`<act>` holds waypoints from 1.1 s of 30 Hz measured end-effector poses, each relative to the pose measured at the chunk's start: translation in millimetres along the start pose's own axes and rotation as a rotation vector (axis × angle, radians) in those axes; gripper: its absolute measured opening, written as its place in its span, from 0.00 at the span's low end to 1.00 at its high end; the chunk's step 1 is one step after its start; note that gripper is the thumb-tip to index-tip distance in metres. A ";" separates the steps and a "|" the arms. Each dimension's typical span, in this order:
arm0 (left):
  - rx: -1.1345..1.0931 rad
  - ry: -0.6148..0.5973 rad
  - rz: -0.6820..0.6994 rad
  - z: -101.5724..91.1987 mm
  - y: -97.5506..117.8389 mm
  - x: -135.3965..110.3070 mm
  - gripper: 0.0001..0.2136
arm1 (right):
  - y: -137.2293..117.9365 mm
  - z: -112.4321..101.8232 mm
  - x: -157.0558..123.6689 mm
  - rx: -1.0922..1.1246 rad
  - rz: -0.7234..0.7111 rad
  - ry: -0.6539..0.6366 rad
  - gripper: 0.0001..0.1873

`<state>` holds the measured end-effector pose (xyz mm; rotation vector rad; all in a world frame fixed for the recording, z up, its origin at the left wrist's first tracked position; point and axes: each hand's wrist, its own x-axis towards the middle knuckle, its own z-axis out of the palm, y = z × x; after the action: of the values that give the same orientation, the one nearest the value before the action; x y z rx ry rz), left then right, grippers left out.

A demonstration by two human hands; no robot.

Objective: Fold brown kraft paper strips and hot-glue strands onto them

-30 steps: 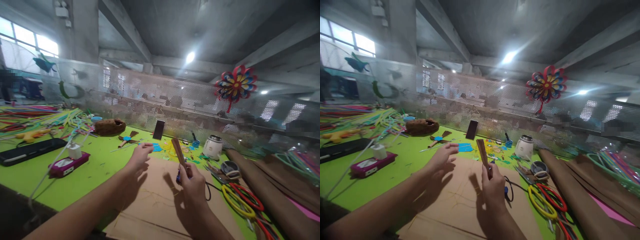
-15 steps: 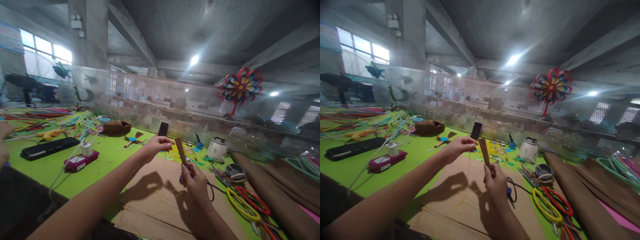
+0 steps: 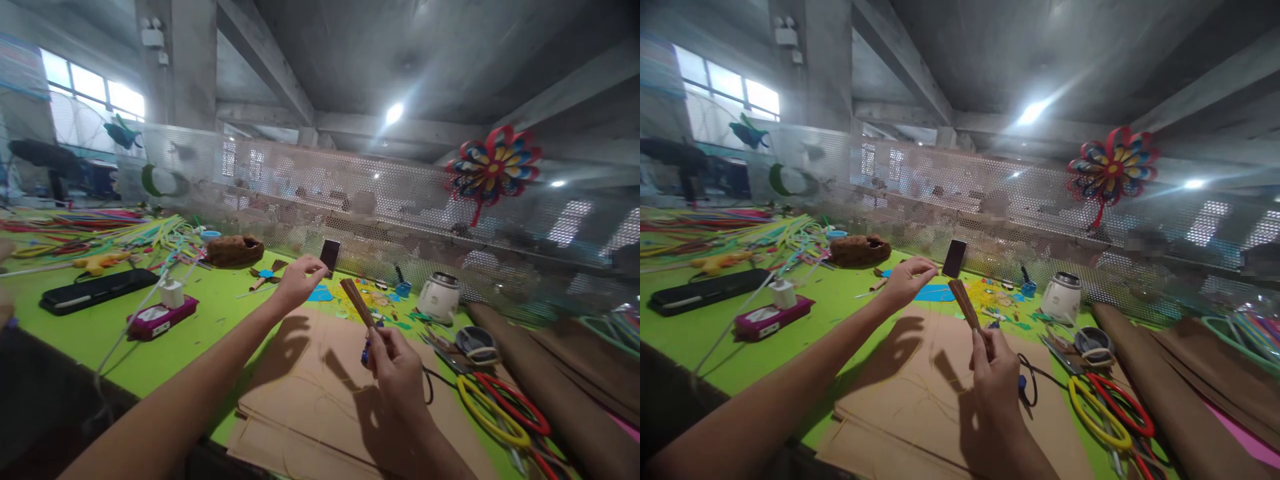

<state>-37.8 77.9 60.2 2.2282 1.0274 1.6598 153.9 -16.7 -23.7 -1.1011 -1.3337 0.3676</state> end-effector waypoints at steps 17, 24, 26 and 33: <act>-0.201 -0.254 -0.002 4.3 27.0 1.2 0.05 | -8.8 -4.5 0.1 0.022 0.002 -0.002 0.17; -0.719 -0.306 -0.354 -0.3 24.8 4.1 0.05 | -10.8 -13.9 8.1 -0.004 0.070 0.008 0.16; -0.800 -0.362 -0.402 -8.2 27.4 4.6 0.05 | -8.4 -17.0 12.1 -0.004 0.099 0.041 0.17; -0.843 -0.529 -0.347 -65.9 61.2 -1.5 0.05 | -3.0 -29.4 27.8 0.057 0.180 0.172 0.19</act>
<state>-71.6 14.8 114.6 1.6396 0.4145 0.9844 186.6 -9.4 -0.9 -1.1811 -1.0703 0.4309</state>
